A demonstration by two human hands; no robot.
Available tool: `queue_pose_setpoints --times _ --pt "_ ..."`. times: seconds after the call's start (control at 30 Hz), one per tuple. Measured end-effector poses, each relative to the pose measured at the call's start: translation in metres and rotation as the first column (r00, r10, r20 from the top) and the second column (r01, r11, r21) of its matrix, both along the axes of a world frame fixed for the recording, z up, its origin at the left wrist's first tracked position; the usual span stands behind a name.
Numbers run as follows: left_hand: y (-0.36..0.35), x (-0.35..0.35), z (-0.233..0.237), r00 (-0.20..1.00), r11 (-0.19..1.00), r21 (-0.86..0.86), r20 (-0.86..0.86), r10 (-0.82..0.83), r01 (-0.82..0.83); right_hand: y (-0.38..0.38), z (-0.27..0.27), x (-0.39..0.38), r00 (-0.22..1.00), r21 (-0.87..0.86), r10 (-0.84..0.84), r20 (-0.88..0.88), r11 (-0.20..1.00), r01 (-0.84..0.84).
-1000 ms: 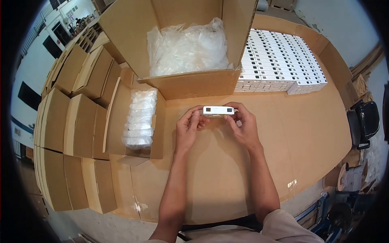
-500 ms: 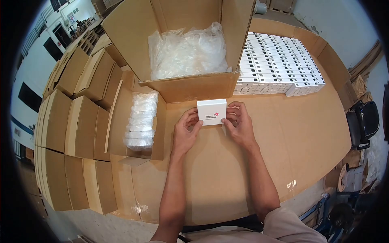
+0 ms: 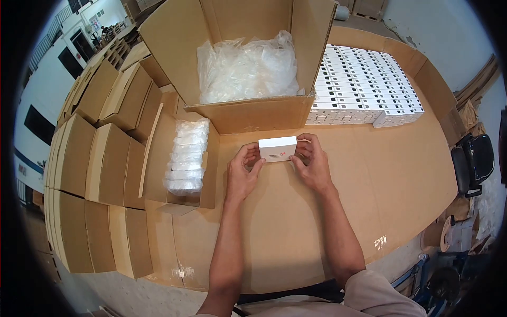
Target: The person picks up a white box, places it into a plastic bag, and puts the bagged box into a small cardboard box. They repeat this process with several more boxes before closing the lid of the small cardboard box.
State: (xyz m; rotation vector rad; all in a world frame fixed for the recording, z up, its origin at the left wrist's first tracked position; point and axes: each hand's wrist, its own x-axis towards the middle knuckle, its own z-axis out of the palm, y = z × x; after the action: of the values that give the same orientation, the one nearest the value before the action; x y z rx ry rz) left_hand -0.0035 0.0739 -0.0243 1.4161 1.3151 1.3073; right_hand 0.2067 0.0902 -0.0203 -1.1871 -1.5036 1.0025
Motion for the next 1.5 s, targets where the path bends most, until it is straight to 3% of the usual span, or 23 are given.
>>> queue_pose_setpoints --times 0.6,0.7,0.8,0.9,1.0,1.07,1.17,1.23,1.27,1.3,1.33,1.43,1.5 --pt "-0.002 -0.003 0.002 0.998 0.996 -0.06 0.004 -0.066 0.066 0.001 -0.002 0.003 0.997 0.019 0.03 0.065 0.999 -0.032" --pt "-0.009 0.002 0.018 1.0 1.0 -0.01 -0.024 -0.016 0.016 -0.001 -0.002 0.004 0.995 0.051 0.042 0.086 0.998 -0.046" --pt "-0.013 0.012 0.02 0.98 0.968 0.164 0.088 0.178 -0.191 -0.003 0.003 0.006 0.995 0.07 0.088 0.042 0.993 -0.091" --pt "-0.013 0.009 0.021 0.94 0.927 0.189 0.174 0.293 -0.324 -0.005 0.009 0.013 0.995 0.038 0.1 -0.022 0.994 -0.099" --pt "-0.004 0.013 0.056 0.951 0.914 0.266 0.031 0.309 -0.305 -0.004 0.006 0.018 0.994 -0.025 0.064 -0.09 0.997 -0.067" --pt "0.018 0.017 0.093 0.905 0.868 0.42 -0.203 0.373 -0.264 -0.003 0.009 0.02 0.992 -0.072 0.036 -0.124 0.996 -0.045" --pt "0.096 0.008 0.129 0.761 0.764 0.626 -0.417 0.497 -0.156 0.002 -0.002 0.019 0.987 -0.072 -0.019 -0.162 0.997 0.007" --pt "0.158 -0.006 0.138 0.599 0.763 0.636 -0.569 0.564 -0.113 0.002 -0.006 0.02 0.991 -0.044 -0.022 -0.135 0.999 0.016" --pt "0.194 -0.018 0.135 0.486 0.778 0.62 -0.65 0.584 -0.105 0.002 -0.005 0.021 0.993 -0.029 -0.024 -0.118 0.999 0.021" --pt "0.217 -0.026 0.141 0.228 0.798 0.591 -0.766 0.602 -0.119 0.001 0.001 0.02 0.992 -0.039 -0.038 -0.122 0.999 0.033" --pt "0.235 -0.034 0.152 0.079 0.822 0.561 -0.819 0.568 -0.099 0.002 0.001 0.021 0.992 -0.038 -0.034 -0.125 0.999 0.029" --pt "0.264 -0.061 0.167 -0.375 0.9 0.432 -0.844 0.383 -0.055 0.0 0.002 0.021 0.991 -0.05 -0.028 -0.133 0.999 0.022" --pt "0.272 -0.078 0.161 -0.48 0.926 0.377 -0.811 0.334 0.008 -0.001 0.004 0.022 0.992 -0.057 -0.03 -0.119 0.998 0.023"
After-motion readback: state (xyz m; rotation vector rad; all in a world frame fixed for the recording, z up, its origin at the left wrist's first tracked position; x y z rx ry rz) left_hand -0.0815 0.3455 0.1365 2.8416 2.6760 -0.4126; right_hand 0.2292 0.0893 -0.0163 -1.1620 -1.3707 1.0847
